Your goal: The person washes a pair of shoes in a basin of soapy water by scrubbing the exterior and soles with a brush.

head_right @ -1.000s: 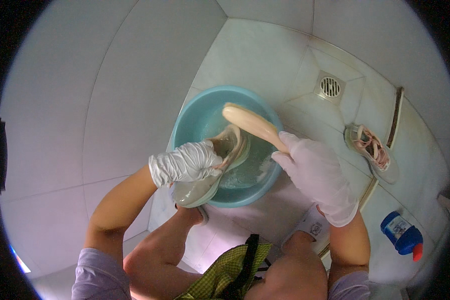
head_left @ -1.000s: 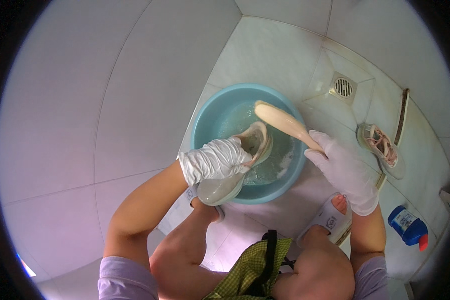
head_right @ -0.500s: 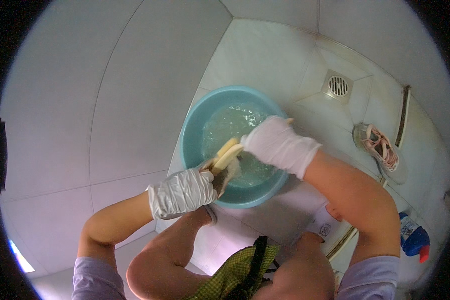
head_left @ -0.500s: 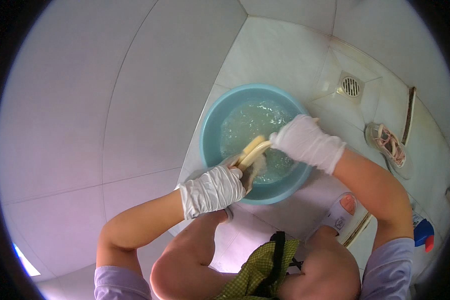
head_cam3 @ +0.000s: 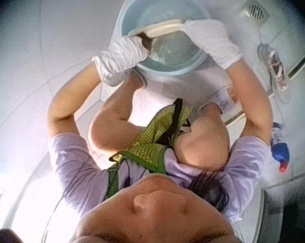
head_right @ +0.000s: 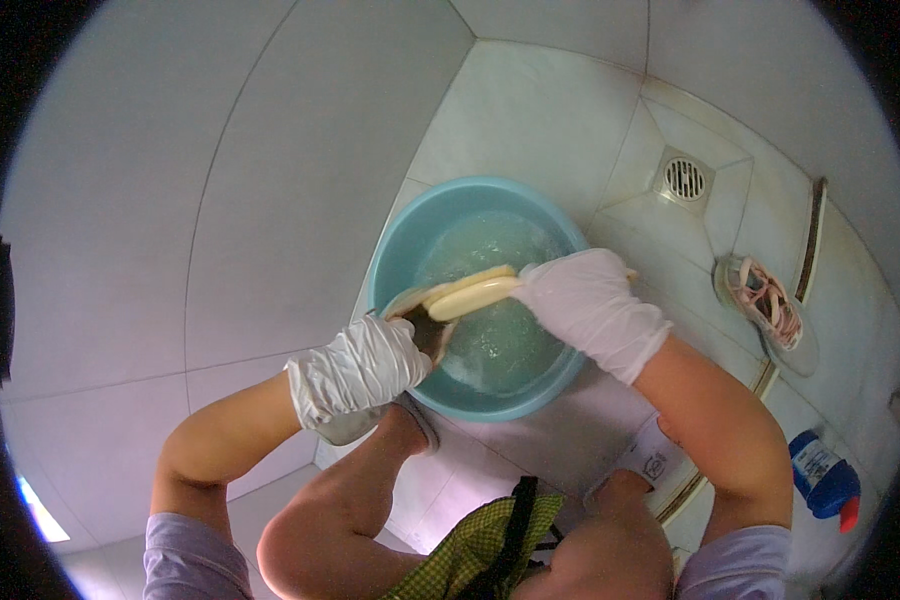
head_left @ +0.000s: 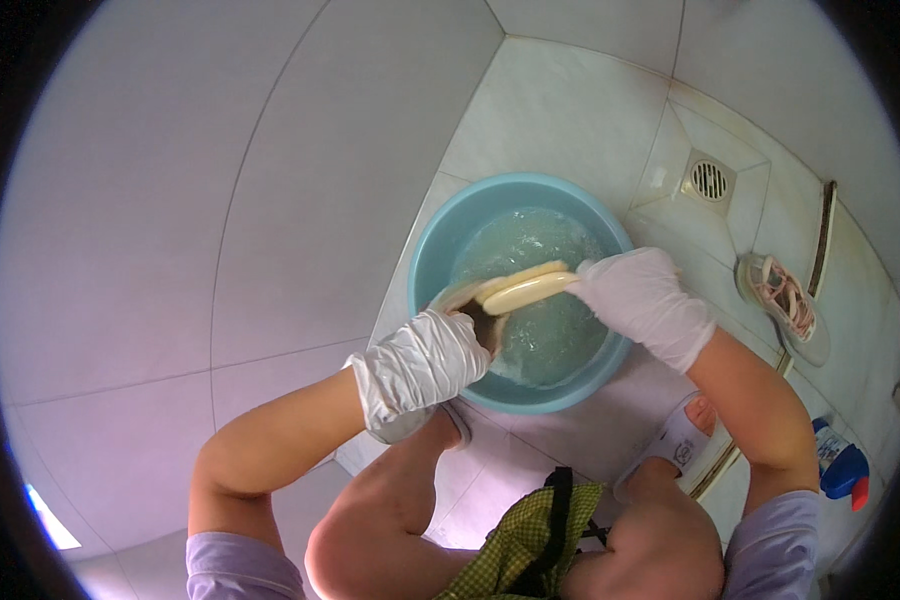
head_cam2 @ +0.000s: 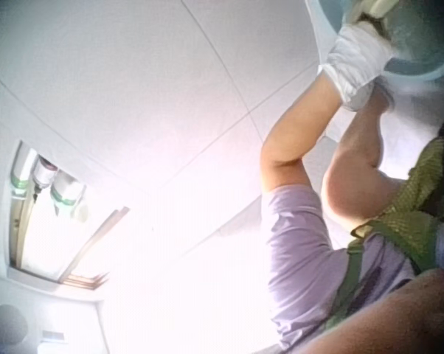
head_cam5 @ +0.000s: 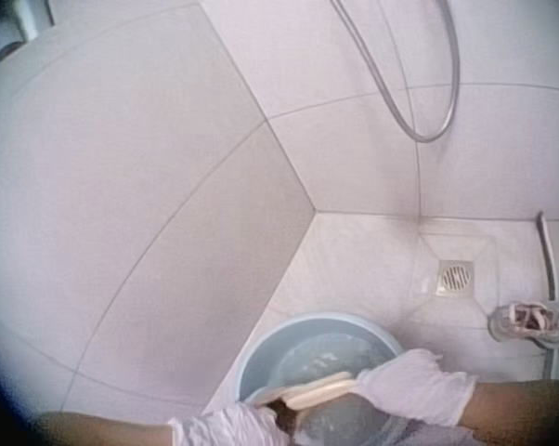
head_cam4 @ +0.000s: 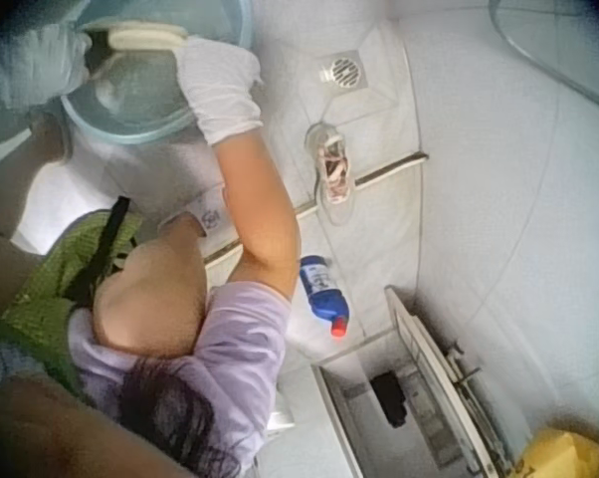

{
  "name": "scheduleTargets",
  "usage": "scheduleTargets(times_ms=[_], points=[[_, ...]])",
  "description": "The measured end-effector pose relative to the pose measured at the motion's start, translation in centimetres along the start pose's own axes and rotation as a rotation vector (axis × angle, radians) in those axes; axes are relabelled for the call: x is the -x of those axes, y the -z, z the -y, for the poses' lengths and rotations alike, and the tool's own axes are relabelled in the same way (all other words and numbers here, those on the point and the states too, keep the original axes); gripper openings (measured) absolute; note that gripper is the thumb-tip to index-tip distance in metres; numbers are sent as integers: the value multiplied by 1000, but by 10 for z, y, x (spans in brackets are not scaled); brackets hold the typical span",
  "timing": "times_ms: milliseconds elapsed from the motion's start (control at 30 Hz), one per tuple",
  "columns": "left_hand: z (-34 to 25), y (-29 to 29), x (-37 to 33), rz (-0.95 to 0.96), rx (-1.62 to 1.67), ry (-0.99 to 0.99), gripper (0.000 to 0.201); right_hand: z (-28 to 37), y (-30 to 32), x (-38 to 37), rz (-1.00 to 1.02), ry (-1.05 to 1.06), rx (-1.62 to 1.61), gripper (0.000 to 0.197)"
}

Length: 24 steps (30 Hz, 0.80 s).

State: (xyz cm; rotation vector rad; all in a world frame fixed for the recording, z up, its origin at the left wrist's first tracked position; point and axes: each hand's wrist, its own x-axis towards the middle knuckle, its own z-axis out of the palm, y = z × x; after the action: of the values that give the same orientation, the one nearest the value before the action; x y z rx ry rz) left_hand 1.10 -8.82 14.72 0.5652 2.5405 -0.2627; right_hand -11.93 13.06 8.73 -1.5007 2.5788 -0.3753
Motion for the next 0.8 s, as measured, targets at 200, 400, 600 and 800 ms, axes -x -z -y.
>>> scheduleTargets(times_ms=[200, 400, 600, 800], points=[[-11, 4, -9, -100, -179, -225, 28, 47, 15, -8, -122, 179, 178, 14], [-7, -6, 4, -226, -353, -185, 27, 13, 5, 6, -62, 90, 96, 21], [-16, 7, 6, 15, -171, -137, 27, -8, -1, -6, 13, 71, -4, 22], [-7, -60, 7, -89, -72, -67, 33, 46, 3, -15, 11, 129, 151, 19]])
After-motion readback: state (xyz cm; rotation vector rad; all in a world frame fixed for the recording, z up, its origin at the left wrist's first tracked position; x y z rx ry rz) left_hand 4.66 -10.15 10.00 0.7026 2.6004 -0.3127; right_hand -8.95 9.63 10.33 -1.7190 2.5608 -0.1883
